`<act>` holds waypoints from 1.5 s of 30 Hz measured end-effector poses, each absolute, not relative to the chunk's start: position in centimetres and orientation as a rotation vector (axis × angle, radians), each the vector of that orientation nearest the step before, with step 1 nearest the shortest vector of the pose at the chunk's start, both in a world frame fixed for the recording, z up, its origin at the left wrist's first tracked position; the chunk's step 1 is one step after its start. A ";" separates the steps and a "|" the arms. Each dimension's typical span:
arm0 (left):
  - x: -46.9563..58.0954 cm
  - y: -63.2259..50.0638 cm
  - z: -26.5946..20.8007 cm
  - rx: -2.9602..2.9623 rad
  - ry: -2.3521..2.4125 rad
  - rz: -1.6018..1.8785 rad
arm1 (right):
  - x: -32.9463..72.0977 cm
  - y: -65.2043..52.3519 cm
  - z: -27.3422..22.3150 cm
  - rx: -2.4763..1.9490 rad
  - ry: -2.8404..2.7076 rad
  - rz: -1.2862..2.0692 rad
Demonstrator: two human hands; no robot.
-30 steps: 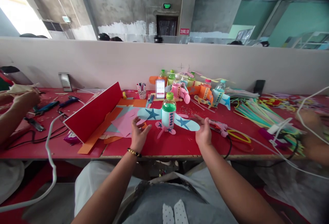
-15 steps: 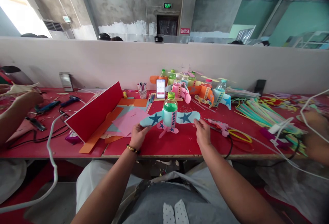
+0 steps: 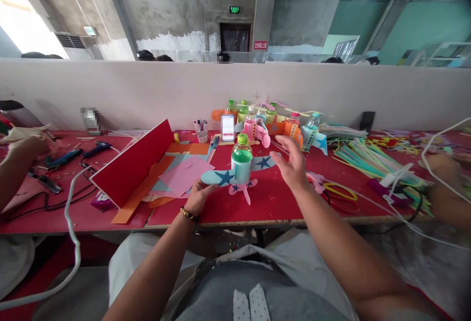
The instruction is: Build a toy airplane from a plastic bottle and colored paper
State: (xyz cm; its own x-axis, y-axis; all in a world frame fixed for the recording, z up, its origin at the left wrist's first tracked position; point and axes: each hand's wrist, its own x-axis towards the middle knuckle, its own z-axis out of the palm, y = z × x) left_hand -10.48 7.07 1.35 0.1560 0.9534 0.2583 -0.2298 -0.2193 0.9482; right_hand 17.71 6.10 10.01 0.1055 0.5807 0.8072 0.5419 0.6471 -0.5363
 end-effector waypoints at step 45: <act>-10.7 8.5 0.9 1.028 0.939 1.453 | 13.6 2.8 0.0 -1.461 -1.928 0.144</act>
State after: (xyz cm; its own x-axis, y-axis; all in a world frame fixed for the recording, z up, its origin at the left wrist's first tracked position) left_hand -10.66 8.49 0.88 -0.0549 0.9930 0.1049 -0.3126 -0.1169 0.9427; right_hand 13.64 2.76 0.02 -0.1157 0.8797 0.4612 0.8015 0.3569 -0.4798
